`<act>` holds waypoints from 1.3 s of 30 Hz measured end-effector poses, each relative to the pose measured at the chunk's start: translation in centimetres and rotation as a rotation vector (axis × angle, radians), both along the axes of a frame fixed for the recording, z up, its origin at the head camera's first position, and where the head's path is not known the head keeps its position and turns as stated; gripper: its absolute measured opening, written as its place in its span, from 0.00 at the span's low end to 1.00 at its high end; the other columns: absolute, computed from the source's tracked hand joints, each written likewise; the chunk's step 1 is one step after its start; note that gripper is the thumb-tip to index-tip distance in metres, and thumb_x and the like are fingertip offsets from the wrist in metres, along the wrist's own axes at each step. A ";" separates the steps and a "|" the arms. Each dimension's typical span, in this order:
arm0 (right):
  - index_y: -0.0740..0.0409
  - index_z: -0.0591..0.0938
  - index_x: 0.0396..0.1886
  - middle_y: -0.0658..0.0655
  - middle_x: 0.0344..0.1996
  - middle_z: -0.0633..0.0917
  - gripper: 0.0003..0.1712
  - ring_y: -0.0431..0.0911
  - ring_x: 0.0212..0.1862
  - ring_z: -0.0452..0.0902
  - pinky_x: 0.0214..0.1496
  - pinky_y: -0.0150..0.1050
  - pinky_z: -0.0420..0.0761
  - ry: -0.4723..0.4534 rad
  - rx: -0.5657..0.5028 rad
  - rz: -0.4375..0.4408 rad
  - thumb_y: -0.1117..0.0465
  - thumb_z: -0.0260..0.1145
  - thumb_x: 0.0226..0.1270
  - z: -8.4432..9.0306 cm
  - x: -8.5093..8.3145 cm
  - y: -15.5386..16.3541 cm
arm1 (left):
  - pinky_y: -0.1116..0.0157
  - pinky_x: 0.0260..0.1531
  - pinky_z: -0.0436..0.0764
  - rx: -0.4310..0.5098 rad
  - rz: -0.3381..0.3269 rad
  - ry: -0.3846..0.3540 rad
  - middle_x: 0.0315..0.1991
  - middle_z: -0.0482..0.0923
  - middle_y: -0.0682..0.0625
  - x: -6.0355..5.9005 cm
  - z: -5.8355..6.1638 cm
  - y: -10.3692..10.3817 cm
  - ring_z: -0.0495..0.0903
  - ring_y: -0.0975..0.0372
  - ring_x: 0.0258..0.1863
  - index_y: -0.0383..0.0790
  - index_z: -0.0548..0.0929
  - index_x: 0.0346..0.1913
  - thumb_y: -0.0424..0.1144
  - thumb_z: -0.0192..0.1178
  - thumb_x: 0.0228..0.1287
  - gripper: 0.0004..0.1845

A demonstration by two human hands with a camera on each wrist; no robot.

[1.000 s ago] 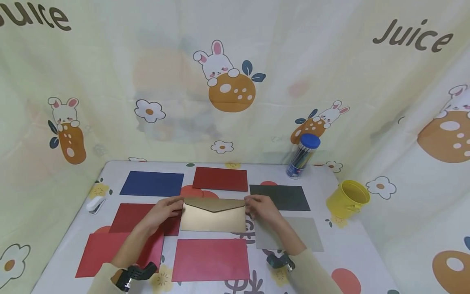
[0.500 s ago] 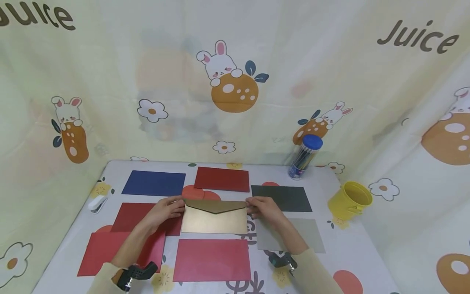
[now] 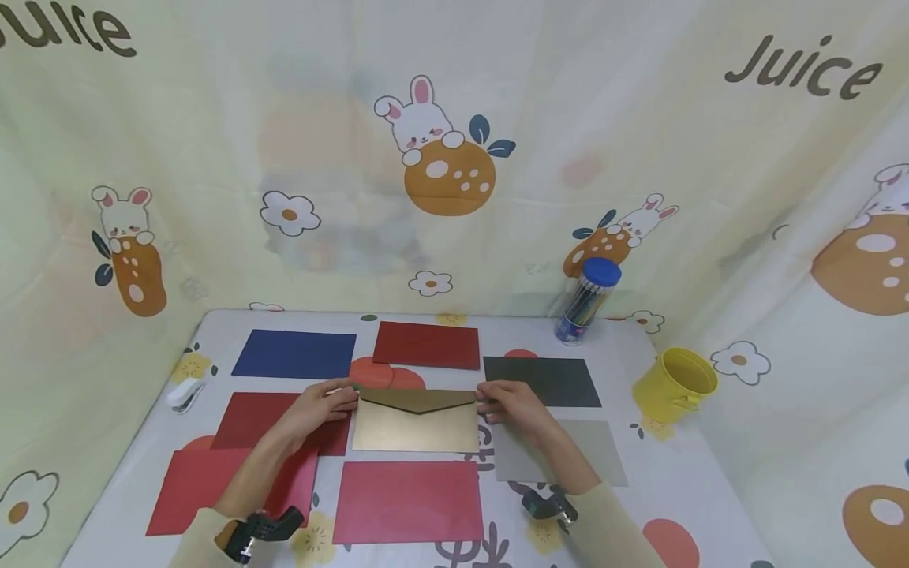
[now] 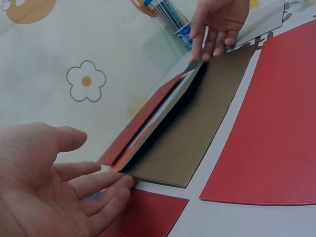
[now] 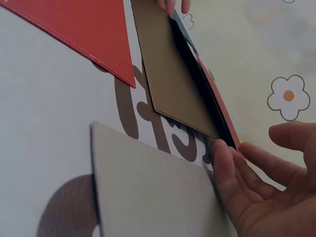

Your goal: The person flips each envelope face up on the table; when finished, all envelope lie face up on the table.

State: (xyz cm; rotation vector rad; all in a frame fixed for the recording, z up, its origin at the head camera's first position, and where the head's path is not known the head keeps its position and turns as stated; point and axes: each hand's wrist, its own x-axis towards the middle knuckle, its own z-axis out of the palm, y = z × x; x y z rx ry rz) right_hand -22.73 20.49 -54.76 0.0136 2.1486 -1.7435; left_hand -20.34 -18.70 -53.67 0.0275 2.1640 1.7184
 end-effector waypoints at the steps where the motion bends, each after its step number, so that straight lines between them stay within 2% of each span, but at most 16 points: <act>1: 0.67 0.81 0.59 0.65 0.51 0.85 0.22 0.54 0.49 0.85 0.48 0.42 0.86 -0.002 -0.003 0.004 0.55 0.61 0.76 -0.1 0.0 0.1 | 0.52 0.63 0.76 -0.002 0.001 0.001 0.65 0.75 0.34 0.0 0.0 0.0 0.77 0.45 0.63 0.29 0.62 0.74 0.44 0.54 0.77 0.31; 8: 0.69 0.78 0.62 0.67 0.53 0.84 0.25 0.56 0.53 0.84 0.50 0.42 0.86 -0.008 -0.028 0.015 0.54 0.61 0.77 -0.4 0.1 0.7 | 0.52 0.63 0.76 -0.004 0.005 0.001 0.62 0.78 0.34 0.0 -0.3 0.0 0.78 0.46 0.62 0.28 0.65 0.72 0.43 0.54 0.77 0.29; 24: 0.67 0.79 0.62 0.66 0.52 0.85 0.24 0.55 0.53 0.85 0.50 0.41 0.86 -0.011 -0.033 0.010 0.55 0.60 0.77 -0.2 0.3 0.6 | 0.53 0.63 0.76 0.016 -0.013 0.015 0.63 0.77 0.35 0.3 -0.6 0.2 0.77 0.46 0.64 0.29 0.68 0.71 0.45 0.55 0.77 0.30; 28: 0.66 0.80 0.62 0.64 0.51 0.86 0.22 0.54 0.50 0.85 0.47 0.39 0.86 -0.006 -0.025 -0.036 0.55 0.59 0.78 0.1 0.0 0.5 | 0.54 0.62 0.78 0.008 0.000 0.026 0.62 0.78 0.35 0.1 -0.3 0.2 0.78 0.47 0.62 0.28 0.70 0.69 0.44 0.55 0.77 0.27; 33: 0.65 0.80 0.61 0.64 0.51 0.85 0.23 0.51 0.49 0.85 0.45 0.37 0.86 0.019 -0.038 -0.120 0.53 0.59 0.78 0.6 -1.4 0.7 | 0.53 0.63 0.76 0.025 0.024 0.042 0.62 0.77 0.35 -1.0 0.0 0.4 0.78 0.46 0.63 0.29 0.69 0.71 0.46 0.55 0.77 0.29; 39: 0.63 0.77 0.65 0.65 0.58 0.83 0.25 0.53 0.57 0.82 0.53 0.40 0.85 0.012 -0.061 -0.129 0.52 0.58 0.79 1.3 -4.3 0.6 | 0.49 0.67 0.72 0.069 0.053 0.071 0.67 0.73 0.35 -3.5 -0.4 1.0 0.75 0.45 0.65 0.32 0.63 0.75 0.46 0.52 0.79 0.30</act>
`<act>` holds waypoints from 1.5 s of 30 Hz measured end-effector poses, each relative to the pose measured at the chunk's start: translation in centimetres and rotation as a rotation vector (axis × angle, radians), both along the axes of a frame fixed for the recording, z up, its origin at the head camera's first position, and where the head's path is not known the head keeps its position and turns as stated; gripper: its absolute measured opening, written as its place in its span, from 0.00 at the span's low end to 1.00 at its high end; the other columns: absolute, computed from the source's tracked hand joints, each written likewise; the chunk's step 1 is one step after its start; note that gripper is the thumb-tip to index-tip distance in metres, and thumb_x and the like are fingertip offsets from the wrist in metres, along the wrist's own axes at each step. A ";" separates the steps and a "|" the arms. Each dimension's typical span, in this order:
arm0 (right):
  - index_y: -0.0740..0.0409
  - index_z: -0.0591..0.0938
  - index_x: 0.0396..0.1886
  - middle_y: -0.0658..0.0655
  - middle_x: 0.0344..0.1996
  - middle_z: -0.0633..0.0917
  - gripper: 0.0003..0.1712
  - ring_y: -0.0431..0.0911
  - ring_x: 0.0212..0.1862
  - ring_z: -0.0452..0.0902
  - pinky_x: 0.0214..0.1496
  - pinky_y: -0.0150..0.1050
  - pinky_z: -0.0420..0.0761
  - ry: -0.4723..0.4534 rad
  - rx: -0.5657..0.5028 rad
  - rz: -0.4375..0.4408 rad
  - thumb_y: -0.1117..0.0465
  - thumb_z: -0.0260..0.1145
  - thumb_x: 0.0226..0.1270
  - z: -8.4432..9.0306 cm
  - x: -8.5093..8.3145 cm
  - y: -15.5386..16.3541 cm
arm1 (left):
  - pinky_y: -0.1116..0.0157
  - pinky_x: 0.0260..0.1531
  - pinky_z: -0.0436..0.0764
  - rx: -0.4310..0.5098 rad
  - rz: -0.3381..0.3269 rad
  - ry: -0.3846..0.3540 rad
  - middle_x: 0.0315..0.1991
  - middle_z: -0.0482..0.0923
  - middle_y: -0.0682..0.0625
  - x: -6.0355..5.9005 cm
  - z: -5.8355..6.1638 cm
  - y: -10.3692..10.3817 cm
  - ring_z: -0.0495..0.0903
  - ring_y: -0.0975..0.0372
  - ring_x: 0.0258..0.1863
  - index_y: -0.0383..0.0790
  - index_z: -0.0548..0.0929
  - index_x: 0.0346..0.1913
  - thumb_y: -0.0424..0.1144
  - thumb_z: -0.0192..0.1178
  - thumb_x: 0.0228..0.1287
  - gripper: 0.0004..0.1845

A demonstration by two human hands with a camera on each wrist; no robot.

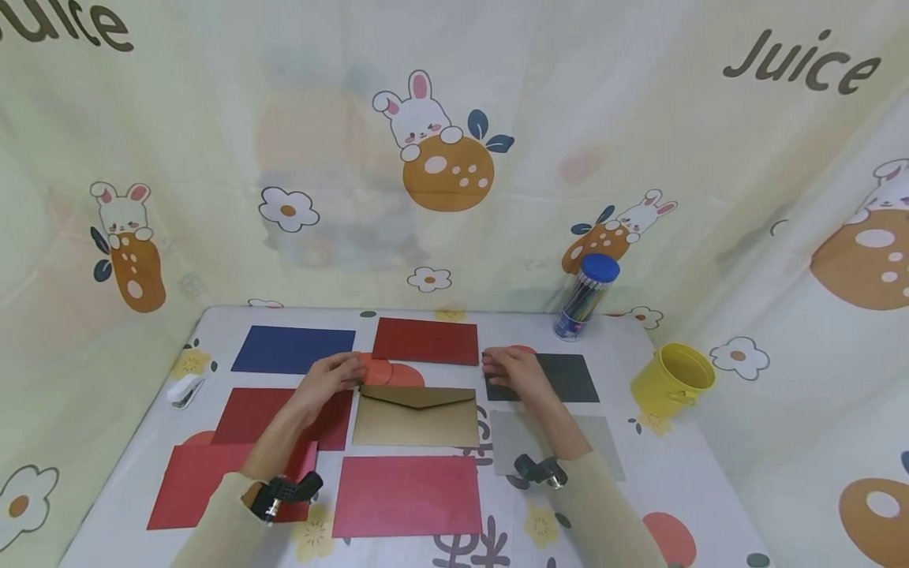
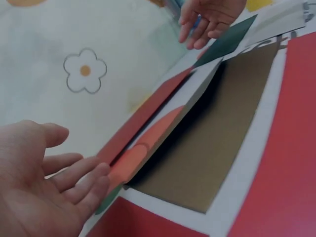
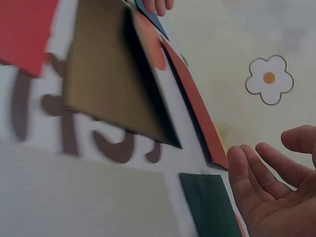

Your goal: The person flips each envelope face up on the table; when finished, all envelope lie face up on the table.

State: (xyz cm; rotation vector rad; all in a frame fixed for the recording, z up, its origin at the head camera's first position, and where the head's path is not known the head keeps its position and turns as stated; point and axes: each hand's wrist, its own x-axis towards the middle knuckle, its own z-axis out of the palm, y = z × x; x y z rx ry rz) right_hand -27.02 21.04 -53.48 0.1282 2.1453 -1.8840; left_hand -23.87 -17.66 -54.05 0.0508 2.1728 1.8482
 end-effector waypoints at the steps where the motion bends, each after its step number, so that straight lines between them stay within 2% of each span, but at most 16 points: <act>1: 0.63 0.76 0.66 0.64 0.59 0.82 0.25 0.54 0.59 0.81 0.55 0.41 0.84 0.002 -0.001 0.001 0.52 0.57 0.79 0.1 -0.4 -0.2 | 0.49 0.67 0.71 0.007 0.009 0.001 0.67 0.72 0.35 -0.5 -0.2 0.1 0.75 0.44 0.65 0.32 0.63 0.75 0.46 0.51 0.79 0.30; 7: 0.64 0.75 0.67 0.66 0.63 0.79 0.25 0.57 0.64 0.77 0.63 0.49 0.79 -0.003 -0.011 -0.029 0.54 0.56 0.80 0.6 -2.3 -1.3 | 0.51 0.70 0.67 0.049 0.048 -0.017 0.73 0.64 0.34 -2.7 -1.2 0.9 0.67 0.45 0.71 0.30 0.58 0.77 0.42 0.50 0.80 0.31; 14: 0.68 0.73 0.67 0.68 0.63 0.78 0.25 0.58 0.64 0.76 0.64 0.51 0.78 -0.017 -0.014 -0.060 0.58 0.56 0.80 0.2 -3.5 -1.7 | 0.51 0.71 0.66 0.020 0.073 -0.022 0.74 0.63 0.35 -3.7 -1.1 2.1 0.66 0.45 0.72 0.31 0.59 0.77 0.42 0.51 0.79 0.31; 18: 0.68 0.74 0.67 0.67 0.62 0.79 0.25 0.57 0.63 0.77 0.63 0.49 0.79 -0.020 0.023 -0.077 0.57 0.56 0.79 -0.2 -3.6 -1.9 | 0.51 0.71 0.66 0.007 0.085 -0.034 0.73 0.64 0.35 -4.1 -1.1 2.5 0.67 0.45 0.71 0.31 0.59 0.77 0.41 0.50 0.79 0.30; 21: 0.65 0.75 0.67 0.64 0.61 0.80 0.25 0.54 0.61 0.78 0.62 0.47 0.80 -0.031 0.063 -0.094 0.56 0.56 0.78 -0.6 -3.7 -2.0 | 0.51 0.70 0.68 0.002 0.089 -0.039 0.72 0.65 0.35 -4.2 -1.0 2.6 0.69 0.45 0.70 0.31 0.59 0.76 0.40 0.49 0.80 0.30; 24: 0.64 0.75 0.67 0.64 0.60 0.81 0.25 0.54 0.61 0.78 0.62 0.46 0.80 -0.034 0.052 -0.113 0.55 0.56 0.78 -0.7 -3.9 -2.1 | 0.51 0.69 0.69 0.007 0.095 -0.040 0.71 0.67 0.34 -4.2 -1.0 2.5 0.70 0.45 0.69 0.31 0.60 0.76 0.39 0.50 0.79 0.29; 32: 0.66 0.72 0.69 0.66 0.62 0.79 0.26 0.56 0.63 0.76 0.65 0.50 0.77 -0.046 -0.049 -0.103 0.57 0.55 0.79 -0.6 -3.9 -1.9 | 0.49 0.67 0.71 -0.067 0.075 -0.021 0.68 0.71 0.33 -3.7 -0.7 2.5 0.74 0.45 0.66 0.31 0.62 0.75 0.41 0.51 0.79 0.29; 35: 0.65 0.73 0.68 0.66 0.61 0.79 0.26 0.56 0.61 0.77 0.65 0.50 0.77 -0.052 -0.082 -0.110 0.56 0.57 0.78 -0.6 -3.9 -1.6 | 0.50 0.66 0.73 -0.061 0.090 -0.011 0.67 0.72 0.33 -3.5 -0.5 2.4 0.75 0.46 0.65 0.32 0.63 0.75 0.42 0.52 0.78 0.29; 40: 0.65 0.73 0.68 0.66 0.61 0.80 0.27 0.56 0.61 0.79 0.65 0.50 0.77 -0.046 -0.129 -0.125 0.55 0.58 0.78 -0.3 -3.8 -1.6 | 0.51 0.66 0.73 -0.049 0.106 0.004 0.67 0.72 0.35 -3.3 -0.2 2.2 0.75 0.47 0.65 0.33 0.62 0.76 0.48 0.49 0.80 0.31; 45: 0.66 0.71 0.69 0.67 0.61 0.79 0.27 0.57 0.61 0.79 0.66 0.51 0.77 -0.028 -0.168 -0.149 0.54 0.57 0.79 0.3 -3.7 -1.7 | 0.48 0.68 0.69 -0.057 0.107 0.006 0.67 0.72 0.36 -3.1 0.3 2.2 0.73 0.46 0.67 0.34 0.63 0.75 0.57 0.44 0.80 0.35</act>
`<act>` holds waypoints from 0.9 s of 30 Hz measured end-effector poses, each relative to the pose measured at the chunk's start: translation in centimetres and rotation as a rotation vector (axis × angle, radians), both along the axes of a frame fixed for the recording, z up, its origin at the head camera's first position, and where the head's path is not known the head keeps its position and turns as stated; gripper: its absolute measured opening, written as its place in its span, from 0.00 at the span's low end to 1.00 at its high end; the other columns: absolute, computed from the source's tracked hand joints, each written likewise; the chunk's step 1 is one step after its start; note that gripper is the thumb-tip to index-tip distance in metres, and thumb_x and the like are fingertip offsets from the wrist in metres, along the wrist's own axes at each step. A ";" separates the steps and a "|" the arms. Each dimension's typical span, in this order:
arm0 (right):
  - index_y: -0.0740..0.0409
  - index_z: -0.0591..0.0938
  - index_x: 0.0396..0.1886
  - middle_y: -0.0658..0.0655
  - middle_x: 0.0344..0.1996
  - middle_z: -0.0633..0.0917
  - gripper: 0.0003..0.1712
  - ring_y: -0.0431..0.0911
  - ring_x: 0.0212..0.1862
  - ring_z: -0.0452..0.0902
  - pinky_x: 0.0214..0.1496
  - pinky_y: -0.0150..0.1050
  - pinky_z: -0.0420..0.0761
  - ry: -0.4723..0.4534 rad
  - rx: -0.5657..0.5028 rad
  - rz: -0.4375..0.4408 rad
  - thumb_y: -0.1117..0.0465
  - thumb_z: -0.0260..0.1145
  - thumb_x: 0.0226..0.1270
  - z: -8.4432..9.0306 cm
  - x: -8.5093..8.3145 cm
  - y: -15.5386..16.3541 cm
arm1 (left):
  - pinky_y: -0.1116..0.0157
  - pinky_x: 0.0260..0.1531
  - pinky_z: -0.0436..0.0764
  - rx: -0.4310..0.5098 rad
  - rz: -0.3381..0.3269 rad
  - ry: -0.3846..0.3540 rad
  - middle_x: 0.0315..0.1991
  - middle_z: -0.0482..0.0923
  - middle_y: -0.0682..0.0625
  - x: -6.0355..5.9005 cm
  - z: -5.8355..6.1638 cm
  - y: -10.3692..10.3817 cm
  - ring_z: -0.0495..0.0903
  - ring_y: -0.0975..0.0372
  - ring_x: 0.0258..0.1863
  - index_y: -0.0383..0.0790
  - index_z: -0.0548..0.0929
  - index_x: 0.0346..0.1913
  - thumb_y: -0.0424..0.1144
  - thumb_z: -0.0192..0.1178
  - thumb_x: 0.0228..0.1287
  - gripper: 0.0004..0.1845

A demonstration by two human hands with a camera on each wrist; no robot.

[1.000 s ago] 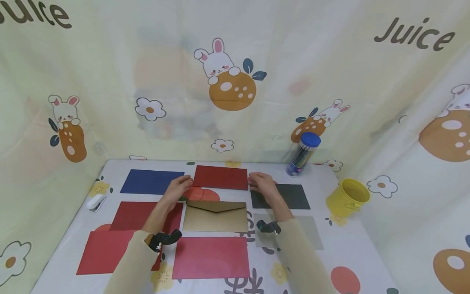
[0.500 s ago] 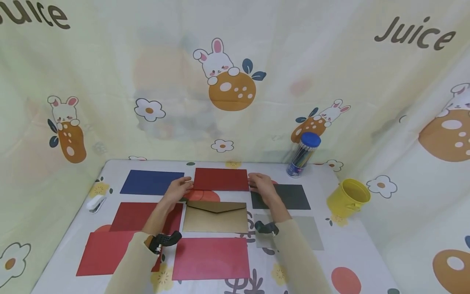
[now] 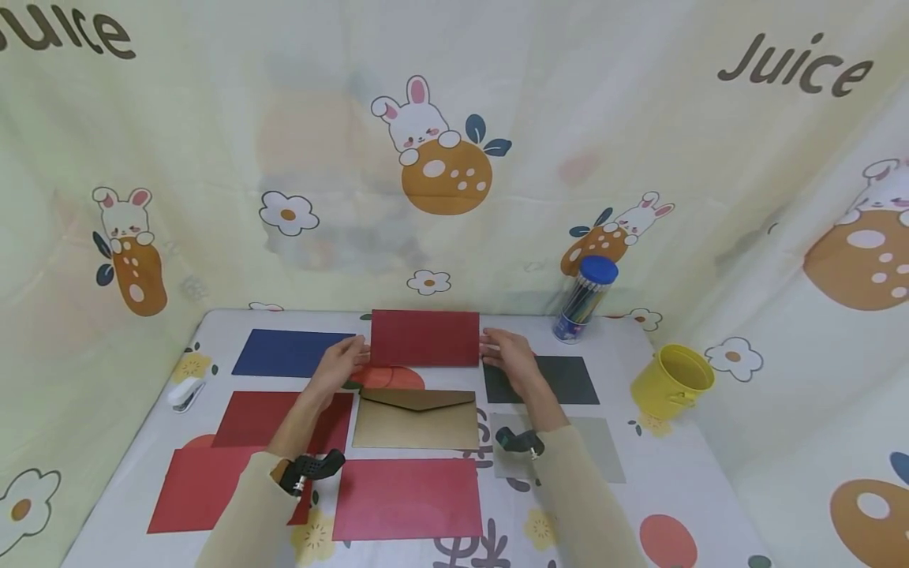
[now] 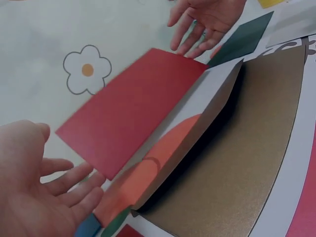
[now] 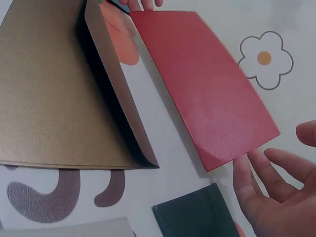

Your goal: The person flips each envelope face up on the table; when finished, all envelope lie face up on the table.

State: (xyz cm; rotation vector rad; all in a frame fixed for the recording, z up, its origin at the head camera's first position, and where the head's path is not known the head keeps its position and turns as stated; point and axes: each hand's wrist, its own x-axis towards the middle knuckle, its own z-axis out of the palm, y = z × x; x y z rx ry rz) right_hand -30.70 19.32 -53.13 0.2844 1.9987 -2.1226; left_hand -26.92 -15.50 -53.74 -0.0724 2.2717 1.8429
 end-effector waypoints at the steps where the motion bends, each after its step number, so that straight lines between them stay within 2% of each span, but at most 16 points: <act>1: 0.66 0.72 0.69 0.66 0.61 0.79 0.27 0.57 0.61 0.79 0.66 0.51 0.76 0.002 -0.001 -0.003 0.54 0.57 0.79 0.1 0.0 -0.1 | 0.47 0.69 0.68 0.004 0.000 -0.001 0.68 0.72 0.36 0.0 0.1 0.0 0.72 0.46 0.67 0.34 0.63 0.75 0.58 0.44 0.80 0.35; 7: 0.68 0.74 0.66 0.67 0.61 0.79 0.27 0.59 0.62 0.79 0.66 0.51 0.76 0.036 -0.014 0.017 0.54 0.57 0.78 0.8 0.2 -0.5 | 0.46 0.72 0.63 0.036 -0.024 0.009 0.73 0.66 0.37 0.2 0.7 -0.1 0.66 0.45 0.72 0.37 0.61 0.77 0.61 0.36 0.80 0.37; 12: 0.65 0.74 0.67 0.63 0.63 0.79 0.27 0.55 0.63 0.78 0.66 0.46 0.76 0.039 -0.005 0.025 0.52 0.56 0.79 1.1 0.3 -0.6 | 0.44 0.73 0.59 0.035 -0.018 0.016 0.73 0.66 0.37 0.3 0.9 -0.3 0.65 0.45 0.73 0.38 0.63 0.76 0.63 0.31 0.80 0.38; 15: 0.64 0.73 0.69 0.63 0.65 0.77 0.28 0.55 0.66 0.76 0.67 0.45 0.76 0.044 -0.009 0.038 0.50 0.55 0.80 1.3 0.3 -0.6 | 0.44 0.74 0.58 0.054 -0.009 0.020 0.72 0.67 0.37 0.3 1.0 -0.4 0.66 0.45 0.72 0.38 0.65 0.75 0.63 0.31 0.80 0.38; 20: 0.65 0.72 0.69 0.64 0.67 0.76 0.30 0.55 0.66 0.75 0.65 0.45 0.76 0.053 -0.015 0.049 0.48 0.54 0.80 1.4 0.4 -0.6 | 0.46 0.73 0.62 0.093 0.001 0.036 0.71 0.68 0.34 0.3 0.9 -0.7 0.68 0.43 0.70 0.34 0.66 0.74 0.63 0.32 0.79 0.39; 27: 0.65 0.75 0.66 0.62 0.63 0.79 0.28 0.52 0.65 0.77 0.62 0.43 0.79 0.019 -0.008 0.036 0.49 0.55 0.79 1.0 0.4 -0.4 | 0.44 0.74 0.56 0.098 0.010 0.002 0.67 0.74 0.38 0.8 0.7 -1.1 0.71 0.43 0.68 0.37 0.68 0.73 0.63 0.36 0.79 0.37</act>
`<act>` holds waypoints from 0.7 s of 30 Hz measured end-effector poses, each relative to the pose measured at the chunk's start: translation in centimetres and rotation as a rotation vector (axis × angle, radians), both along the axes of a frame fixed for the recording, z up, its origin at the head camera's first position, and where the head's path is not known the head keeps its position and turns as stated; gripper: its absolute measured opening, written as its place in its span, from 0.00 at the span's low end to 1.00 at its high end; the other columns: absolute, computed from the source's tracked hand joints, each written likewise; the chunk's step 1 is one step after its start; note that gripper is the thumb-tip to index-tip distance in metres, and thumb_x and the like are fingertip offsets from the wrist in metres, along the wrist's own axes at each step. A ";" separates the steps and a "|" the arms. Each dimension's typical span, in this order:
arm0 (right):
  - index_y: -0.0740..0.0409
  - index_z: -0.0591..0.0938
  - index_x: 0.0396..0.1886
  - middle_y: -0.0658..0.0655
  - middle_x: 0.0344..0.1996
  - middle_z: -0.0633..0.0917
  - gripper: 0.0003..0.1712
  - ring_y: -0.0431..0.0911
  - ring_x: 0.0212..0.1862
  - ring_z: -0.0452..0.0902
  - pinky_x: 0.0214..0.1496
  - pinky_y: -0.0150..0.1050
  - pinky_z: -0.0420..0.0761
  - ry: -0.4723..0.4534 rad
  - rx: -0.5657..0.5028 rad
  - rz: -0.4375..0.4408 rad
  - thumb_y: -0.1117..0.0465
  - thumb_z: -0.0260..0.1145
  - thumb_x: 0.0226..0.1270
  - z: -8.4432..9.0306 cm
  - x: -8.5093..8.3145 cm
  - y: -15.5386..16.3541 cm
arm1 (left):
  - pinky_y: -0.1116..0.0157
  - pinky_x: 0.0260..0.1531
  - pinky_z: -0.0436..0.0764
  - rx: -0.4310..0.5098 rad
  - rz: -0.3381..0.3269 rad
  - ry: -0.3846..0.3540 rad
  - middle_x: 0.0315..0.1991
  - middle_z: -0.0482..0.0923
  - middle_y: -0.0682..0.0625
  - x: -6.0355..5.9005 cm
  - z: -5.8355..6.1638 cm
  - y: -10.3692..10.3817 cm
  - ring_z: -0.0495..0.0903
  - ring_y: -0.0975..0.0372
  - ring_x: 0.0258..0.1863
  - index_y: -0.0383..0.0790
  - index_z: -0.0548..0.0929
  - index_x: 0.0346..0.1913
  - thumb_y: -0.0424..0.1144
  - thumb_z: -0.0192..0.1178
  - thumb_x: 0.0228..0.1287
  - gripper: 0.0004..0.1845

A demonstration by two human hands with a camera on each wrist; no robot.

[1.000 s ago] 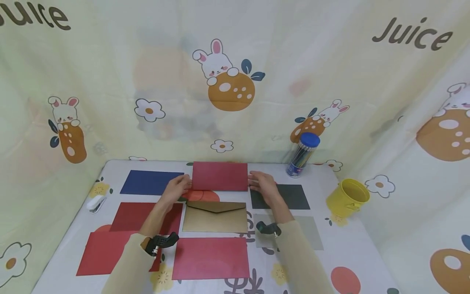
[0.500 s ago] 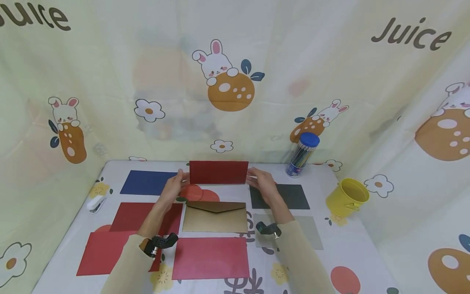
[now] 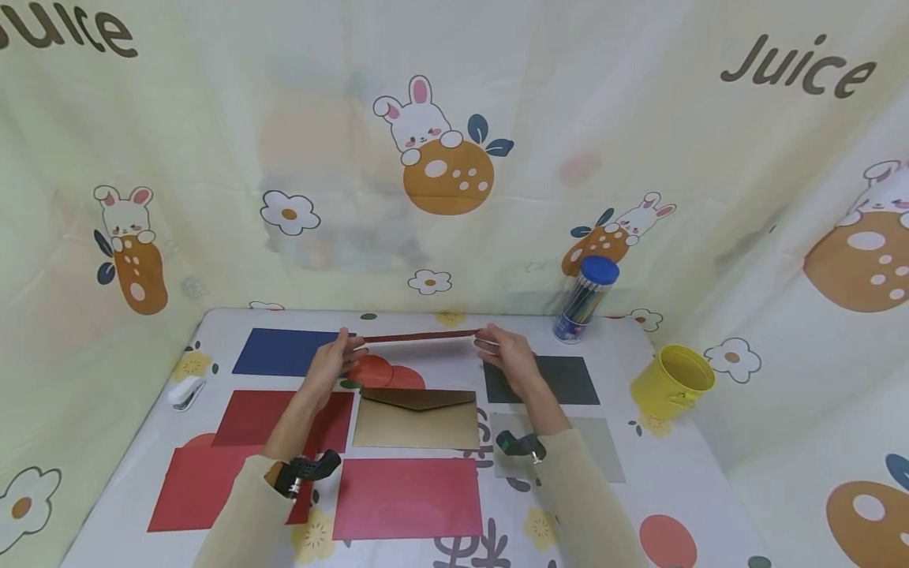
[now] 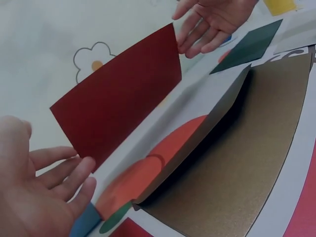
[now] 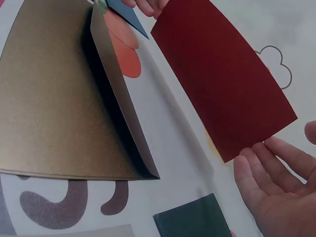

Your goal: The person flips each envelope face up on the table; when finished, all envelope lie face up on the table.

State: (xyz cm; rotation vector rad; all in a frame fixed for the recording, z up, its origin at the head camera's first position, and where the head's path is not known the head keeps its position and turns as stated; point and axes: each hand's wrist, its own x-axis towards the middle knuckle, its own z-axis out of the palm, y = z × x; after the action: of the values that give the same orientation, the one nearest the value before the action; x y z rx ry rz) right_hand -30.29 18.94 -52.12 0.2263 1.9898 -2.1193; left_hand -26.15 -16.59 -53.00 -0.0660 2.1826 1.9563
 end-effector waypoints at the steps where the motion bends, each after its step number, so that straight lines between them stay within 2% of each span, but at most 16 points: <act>1: 0.66 0.76 0.66 0.63 0.63 0.79 0.27 0.52 0.65 0.77 0.62 0.43 0.79 0.003 -0.008 -0.003 0.51 0.55 0.79 -0.1 0.0 0.0 | 0.44 0.74 0.57 0.004 0.001 -0.005 0.67 0.74 0.38 0.0 -0.1 0.0 0.71 0.44 0.68 0.37 0.69 0.73 0.61 0.38 0.80 0.35; 8: 0.71 0.76 0.64 0.67 0.62 0.79 0.23 0.55 0.65 0.75 0.65 0.48 0.77 0.063 0.016 0.019 0.61 0.59 0.77 -0.7 0.6 0.1 | 0.42 0.73 0.57 -0.020 -0.001 -0.016 0.70 0.70 0.40 0.1 -0.9 0.1 0.69 0.46 0.70 0.39 0.70 0.73 0.48 0.52 0.78 0.27; 14: 0.71 0.78 0.62 0.70 0.61 0.79 0.20 0.58 0.61 0.77 0.65 0.50 0.77 0.047 0.033 -0.006 0.66 0.62 0.74 -1.4 1.0 0.0 | 0.50 0.72 0.64 0.005 -0.021 0.002 0.73 0.65 0.39 -0.2 -1.8 0.3 0.64 0.48 0.73 0.37 0.68 0.74 0.36 0.54 0.77 0.25; 18: 0.71 0.80 0.60 0.69 0.59 0.81 0.20 0.53 0.56 0.80 0.63 0.46 0.79 0.038 0.094 -0.004 0.68 0.64 0.71 -2.0 1.0 -0.1 | 0.51 0.70 0.67 -0.007 -0.018 0.018 0.73 0.66 0.38 -0.3 -2.2 0.6 0.66 0.49 0.72 0.33 0.67 0.74 0.30 0.54 0.75 0.27; 21: 0.70 0.82 0.58 0.67 0.56 0.83 0.19 0.48 0.51 0.81 0.58 0.41 0.82 0.036 0.157 -0.002 0.68 0.65 0.69 -2.4 1.1 -0.2 | 0.51 0.68 0.69 -0.062 -0.024 0.039 0.72 0.67 0.36 -0.4 -2.4 0.8 0.67 0.48 0.72 0.31 0.65 0.74 0.27 0.53 0.74 0.28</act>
State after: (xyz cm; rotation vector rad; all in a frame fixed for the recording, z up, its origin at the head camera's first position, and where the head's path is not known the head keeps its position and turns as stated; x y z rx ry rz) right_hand -29.23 18.78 -54.54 0.2174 2.1800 -1.9832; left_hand -26.53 -15.77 -55.38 -0.0110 2.2577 1.8924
